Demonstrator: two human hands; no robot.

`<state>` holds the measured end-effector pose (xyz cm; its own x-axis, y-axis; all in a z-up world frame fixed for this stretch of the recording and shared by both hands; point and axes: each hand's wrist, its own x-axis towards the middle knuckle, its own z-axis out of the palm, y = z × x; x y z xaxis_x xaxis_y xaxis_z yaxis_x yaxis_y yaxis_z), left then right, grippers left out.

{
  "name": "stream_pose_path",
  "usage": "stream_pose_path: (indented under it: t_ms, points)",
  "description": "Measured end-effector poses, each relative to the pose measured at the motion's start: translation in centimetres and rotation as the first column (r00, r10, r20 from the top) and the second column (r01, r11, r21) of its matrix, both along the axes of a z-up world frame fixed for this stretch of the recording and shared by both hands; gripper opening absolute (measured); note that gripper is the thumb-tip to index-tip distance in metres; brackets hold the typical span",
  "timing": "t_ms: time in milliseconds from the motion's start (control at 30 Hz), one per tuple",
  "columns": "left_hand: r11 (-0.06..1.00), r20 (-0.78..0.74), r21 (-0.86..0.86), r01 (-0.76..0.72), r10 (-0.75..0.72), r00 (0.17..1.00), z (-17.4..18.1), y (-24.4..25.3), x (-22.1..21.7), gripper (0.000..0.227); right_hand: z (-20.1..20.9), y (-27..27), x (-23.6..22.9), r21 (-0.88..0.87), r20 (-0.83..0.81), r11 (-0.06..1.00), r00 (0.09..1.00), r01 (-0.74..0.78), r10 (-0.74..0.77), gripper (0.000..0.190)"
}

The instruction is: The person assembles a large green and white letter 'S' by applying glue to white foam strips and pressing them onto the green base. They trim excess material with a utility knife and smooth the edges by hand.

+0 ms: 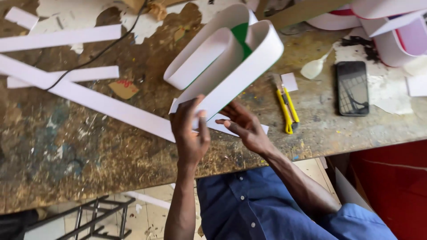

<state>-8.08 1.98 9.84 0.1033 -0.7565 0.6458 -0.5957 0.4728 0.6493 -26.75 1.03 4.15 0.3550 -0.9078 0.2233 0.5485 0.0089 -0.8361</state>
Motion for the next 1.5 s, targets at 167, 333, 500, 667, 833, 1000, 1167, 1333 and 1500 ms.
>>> stream_pose_path:
  t_ms: [167,333,500,667,833,1000,1167,1333,1500]
  points:
    - [0.998,0.484,-0.055,-0.018,0.042,0.874,0.3,0.1,-0.4,0.079,-4.1,-0.4,-0.8,-0.015,-0.061,0.999,0.998,0.029,-0.029,0.076]
    - [0.997,0.597,-0.029,-0.076,0.078,0.798,0.0,0.0,-0.2,0.094,-6.8,-0.1,-0.5,-0.006,-0.091,1.000,0.996,0.017,-0.017,0.079]
    - [0.987,0.633,-0.042,-0.157,0.148,0.760,-0.6,0.1,1.1,0.100,-4.8,0.7,0.9,-0.046,-0.132,0.999,0.991,-0.014,0.008,0.080]
    - [0.962,0.545,-0.129,-0.240,0.271,0.793,0.5,-0.3,3.0,0.089,-0.5,1.0,2.3,-0.150,-0.189,0.988,0.982,-0.033,0.004,0.082]
    - [0.957,0.529,-0.186,-0.222,0.288,0.798,2.7,-0.8,3.6,0.083,1.8,0.9,2.0,-0.228,-0.313,0.973,0.949,-0.026,-0.048,0.086]
    - [0.964,0.529,-0.174,-0.201,0.264,0.807,5.3,-0.6,3.7,0.077,2.2,1.3,2.4,-0.260,-0.345,0.964,0.938,-0.048,-0.047,0.092]
    - [0.973,0.564,-0.194,-0.126,0.215,0.797,5.6,-0.3,4.8,0.069,0.5,1.3,2.6,-0.404,-0.377,0.915,0.914,-0.014,-0.152,0.088]
    - [0.977,0.603,-0.187,-0.103,0.197,0.773,5.3,0.4,4.9,0.072,3.6,-0.7,1.7,-0.884,-0.325,0.459,0.586,0.092,-0.742,0.061]
    - [0.982,0.657,-0.171,-0.076,0.171,0.734,6.3,1.0,4.3,0.060,8.8,-4.1,1.5,-0.959,-0.269,0.200,0.408,-0.202,-0.873,0.084]
